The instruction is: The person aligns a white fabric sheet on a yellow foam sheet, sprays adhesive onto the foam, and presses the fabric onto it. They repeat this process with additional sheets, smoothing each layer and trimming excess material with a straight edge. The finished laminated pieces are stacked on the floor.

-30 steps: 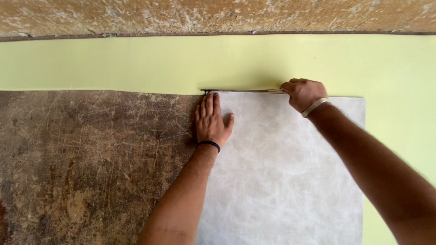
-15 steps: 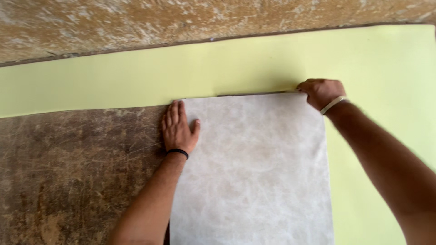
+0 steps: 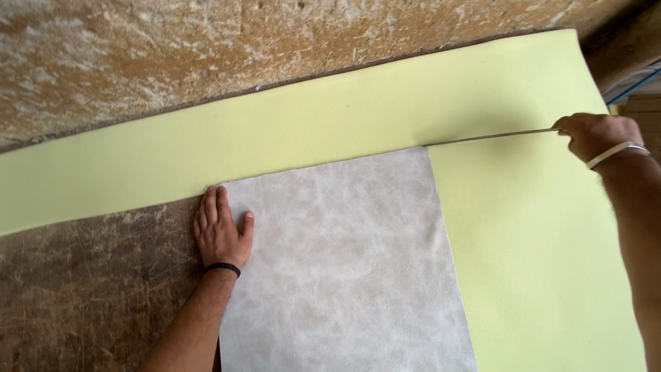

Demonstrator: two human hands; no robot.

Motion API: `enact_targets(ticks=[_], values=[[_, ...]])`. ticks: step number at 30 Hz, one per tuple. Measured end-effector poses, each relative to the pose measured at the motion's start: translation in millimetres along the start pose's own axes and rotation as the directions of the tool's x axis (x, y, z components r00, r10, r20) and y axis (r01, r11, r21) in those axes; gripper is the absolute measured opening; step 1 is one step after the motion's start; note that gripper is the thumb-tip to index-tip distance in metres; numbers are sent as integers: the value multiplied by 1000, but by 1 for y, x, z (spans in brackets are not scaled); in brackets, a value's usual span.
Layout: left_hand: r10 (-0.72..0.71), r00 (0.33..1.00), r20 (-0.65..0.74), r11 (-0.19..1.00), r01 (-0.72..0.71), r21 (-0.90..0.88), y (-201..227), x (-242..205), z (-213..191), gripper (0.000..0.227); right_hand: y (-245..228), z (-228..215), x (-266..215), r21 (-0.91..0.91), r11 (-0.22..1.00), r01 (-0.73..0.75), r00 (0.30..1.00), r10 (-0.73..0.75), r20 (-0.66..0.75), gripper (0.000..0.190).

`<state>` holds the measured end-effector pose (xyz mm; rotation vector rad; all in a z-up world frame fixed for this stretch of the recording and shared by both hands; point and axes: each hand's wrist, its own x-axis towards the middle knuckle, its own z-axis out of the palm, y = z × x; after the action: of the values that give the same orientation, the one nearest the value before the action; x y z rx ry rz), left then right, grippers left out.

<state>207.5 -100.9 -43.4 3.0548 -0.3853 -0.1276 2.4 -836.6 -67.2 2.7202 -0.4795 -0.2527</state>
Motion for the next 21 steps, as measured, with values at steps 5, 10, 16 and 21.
enact_targets(ticks=[5,10,16,21], values=[[-9,1000,2,1000,9,27,-2,2,3,85,22,19,-57,394,918,-29,961,134,-242,9],[-4,1000,-19,999,5,46,-8,5,9,87,-111,-23,-180,852,521,-61,974,216,-63,13],[-24,1000,-12,998,25,65,-6,8,12,88,-246,-97,-239,778,611,-149,974,228,7,54],[-31,999,-10,997,32,68,-6,5,13,88,-257,-115,-232,690,717,-101,988,152,-13,53]])
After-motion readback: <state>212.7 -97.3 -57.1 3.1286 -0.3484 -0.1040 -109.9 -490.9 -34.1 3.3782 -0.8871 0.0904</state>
